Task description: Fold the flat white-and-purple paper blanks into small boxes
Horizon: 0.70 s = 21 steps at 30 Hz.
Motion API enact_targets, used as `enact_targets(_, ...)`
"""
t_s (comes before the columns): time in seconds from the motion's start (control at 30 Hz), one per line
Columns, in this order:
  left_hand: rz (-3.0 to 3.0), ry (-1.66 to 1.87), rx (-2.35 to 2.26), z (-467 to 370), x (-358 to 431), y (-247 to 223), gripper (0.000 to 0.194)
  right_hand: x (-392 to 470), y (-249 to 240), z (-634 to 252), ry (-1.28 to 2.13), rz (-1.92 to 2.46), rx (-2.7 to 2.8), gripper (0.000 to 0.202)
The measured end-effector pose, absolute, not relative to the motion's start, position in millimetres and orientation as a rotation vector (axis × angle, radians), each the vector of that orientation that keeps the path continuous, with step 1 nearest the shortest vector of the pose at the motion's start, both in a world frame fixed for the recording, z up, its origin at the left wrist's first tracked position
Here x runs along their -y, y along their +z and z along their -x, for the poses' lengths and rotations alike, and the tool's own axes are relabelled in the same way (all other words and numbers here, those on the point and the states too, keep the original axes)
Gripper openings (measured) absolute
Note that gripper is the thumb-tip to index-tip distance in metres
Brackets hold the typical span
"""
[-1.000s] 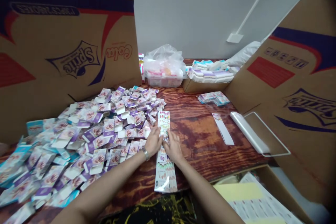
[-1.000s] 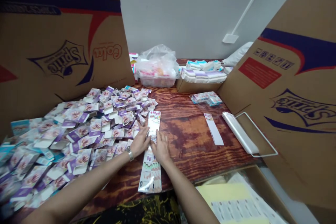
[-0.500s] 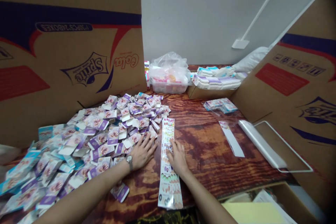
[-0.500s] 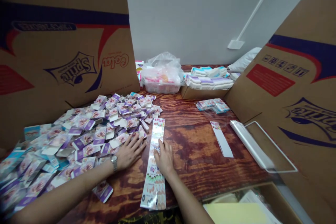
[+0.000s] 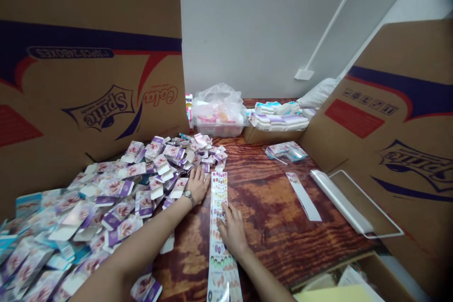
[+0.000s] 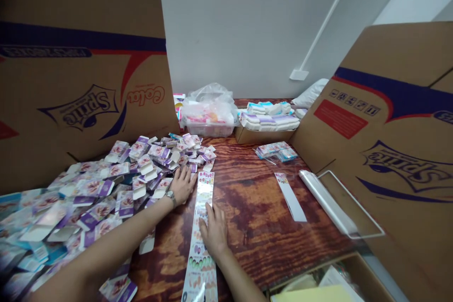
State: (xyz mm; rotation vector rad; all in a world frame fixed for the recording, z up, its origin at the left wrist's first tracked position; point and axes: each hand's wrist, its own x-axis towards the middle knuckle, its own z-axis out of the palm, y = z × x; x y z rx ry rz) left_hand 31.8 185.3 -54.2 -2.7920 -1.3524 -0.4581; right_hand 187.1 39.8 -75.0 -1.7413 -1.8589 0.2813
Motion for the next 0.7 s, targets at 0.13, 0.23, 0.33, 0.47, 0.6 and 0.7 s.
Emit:
enact_targets(0.13,2.862,-0.575,1.384,-26.6,-175.0,-51.8,0.044,-41.2,-74.5,-186.9,0.282,1.732,1.871,0.043)
enact_targets(0.23,2.922,-0.67,1.429,-15.9,-166.6,-47.7,0.039,-43.2,-74.4,-183.6,0.312,1.716,1.892,0.043)
enact_targets(0.33,2.974,-0.786,1.491,-5.4,-161.1,-40.6,0.031,-44.3,-74.6,-178.3,0.351,1.708,1.897,0.043)
enact_targets(0.47,3.052,-0.931,1.569,4.6,-137.2,-27.4,0.028,-44.9,-73.6,-176.9,0.379,1.69,1.883,0.043)
enact_targets(0.6,3.06,-1.03,1.77,2.8,-82.7,-25.5,0.044,-50.6,-70.6,-184.0,0.436,1.653,1.823,0.045)
enact_targets(0.7,2.978,-1.218,2.31,-10.5,-46.8,-36.9,0.056,-55.9,-70.6,-186.5,0.466,1.69,1.74,0.044)
